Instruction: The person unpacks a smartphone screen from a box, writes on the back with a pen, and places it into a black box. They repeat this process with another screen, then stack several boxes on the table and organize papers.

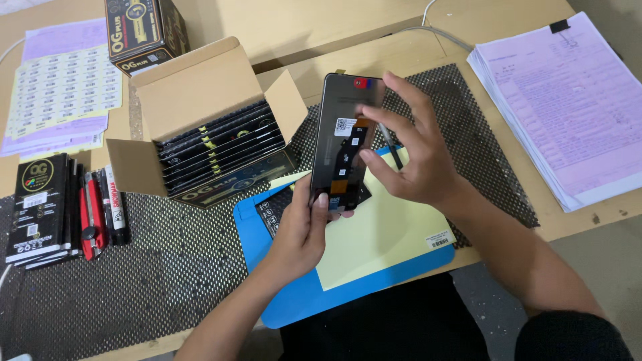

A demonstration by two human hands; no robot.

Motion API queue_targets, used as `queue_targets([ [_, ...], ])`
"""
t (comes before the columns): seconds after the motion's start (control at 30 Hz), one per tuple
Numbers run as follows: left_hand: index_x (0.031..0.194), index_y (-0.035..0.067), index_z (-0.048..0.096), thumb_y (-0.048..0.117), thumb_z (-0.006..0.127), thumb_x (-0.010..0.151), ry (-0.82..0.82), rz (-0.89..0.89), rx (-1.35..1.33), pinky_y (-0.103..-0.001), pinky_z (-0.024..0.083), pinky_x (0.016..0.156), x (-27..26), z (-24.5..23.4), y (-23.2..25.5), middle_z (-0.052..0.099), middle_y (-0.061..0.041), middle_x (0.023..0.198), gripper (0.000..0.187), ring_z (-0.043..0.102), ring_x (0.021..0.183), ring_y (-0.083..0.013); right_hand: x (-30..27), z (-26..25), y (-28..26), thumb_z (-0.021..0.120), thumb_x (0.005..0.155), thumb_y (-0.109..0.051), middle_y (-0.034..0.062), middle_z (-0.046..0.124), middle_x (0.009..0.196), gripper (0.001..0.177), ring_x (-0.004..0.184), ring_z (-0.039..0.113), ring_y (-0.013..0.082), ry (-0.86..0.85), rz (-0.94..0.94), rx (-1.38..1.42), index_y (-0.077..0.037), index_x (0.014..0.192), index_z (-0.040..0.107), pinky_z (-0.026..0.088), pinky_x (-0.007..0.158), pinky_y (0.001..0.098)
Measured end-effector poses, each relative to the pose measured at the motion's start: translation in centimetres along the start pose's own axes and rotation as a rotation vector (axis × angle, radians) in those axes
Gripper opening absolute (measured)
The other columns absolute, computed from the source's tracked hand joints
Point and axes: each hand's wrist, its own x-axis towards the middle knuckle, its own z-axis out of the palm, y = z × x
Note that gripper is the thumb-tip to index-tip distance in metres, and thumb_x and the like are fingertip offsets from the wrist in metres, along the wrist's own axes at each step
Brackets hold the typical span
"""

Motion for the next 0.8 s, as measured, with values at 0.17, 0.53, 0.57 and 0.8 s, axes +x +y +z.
queue_targets([
  [0.17,0.141,-0.005,0.042,0.01,0.025,0.106,0.013,0.055,0.079,-0.048,0.064,0.067,0.0,0.2,-0.3,0.067,-0.024,0.092,0.041,0.071,0.082,-0.0307,-0.3,-0.1,0.0,0.077,0.09,-0.011,0.0252,0.046,0.147,0.014,0.143,0.043,0.0499,0.112,-0.09,-0.024,-0.003,0.099,0.07,0.033,0.12,0.0613],
  [0.53,0.141,0.004,0.037,0.026,0.028,0.11,0.195,-0.065,-0.247,-0.048,0.054,0.097,0.0,-1.5,-3.4,0.061,-0.013,0.113,0.039,0.061,0.108,-0.023,-2.5,0.4,-2.6,0.067,0.088,-0.019,-0.0011,0.081,0.093,0.007,0.072,0.077,0.0191,-0.265,-0.24,0.428,-0.018,0.082,0.071,0.061,0.064,0.0365],
  [0.57,0.141,0.005,0.035,0.025,0.033,0.11,0.209,-0.065,-0.272,-0.049,0.052,0.099,0.2,-1.4,-2.4,0.06,-0.014,0.117,0.037,0.061,0.11,-0.0241,-1.2,-0.1,-3.6,0.066,0.087,-0.019,-0.0013,0.079,0.083,0.008,0.066,0.076,0.02,-0.406,-0.195,0.487,-0.018,0.082,0.072,0.059,0.059,0.0363],
  [0.8,0.146,0.007,0.025,0.014,0.052,0.103,0.166,-0.062,-0.292,-0.048,0.055,0.102,0.0,-1.3,-2.2,0.058,-0.016,0.127,0.051,0.063,0.116,-0.0238,0.6,-1.4,-3.2,0.063,0.086,-0.043,0.004,0.075,0.067,0.027,0.056,0.072,0.025,-0.771,-0.014,0.686,-0.017,0.085,0.071,0.057,0.054,0.0389],
])
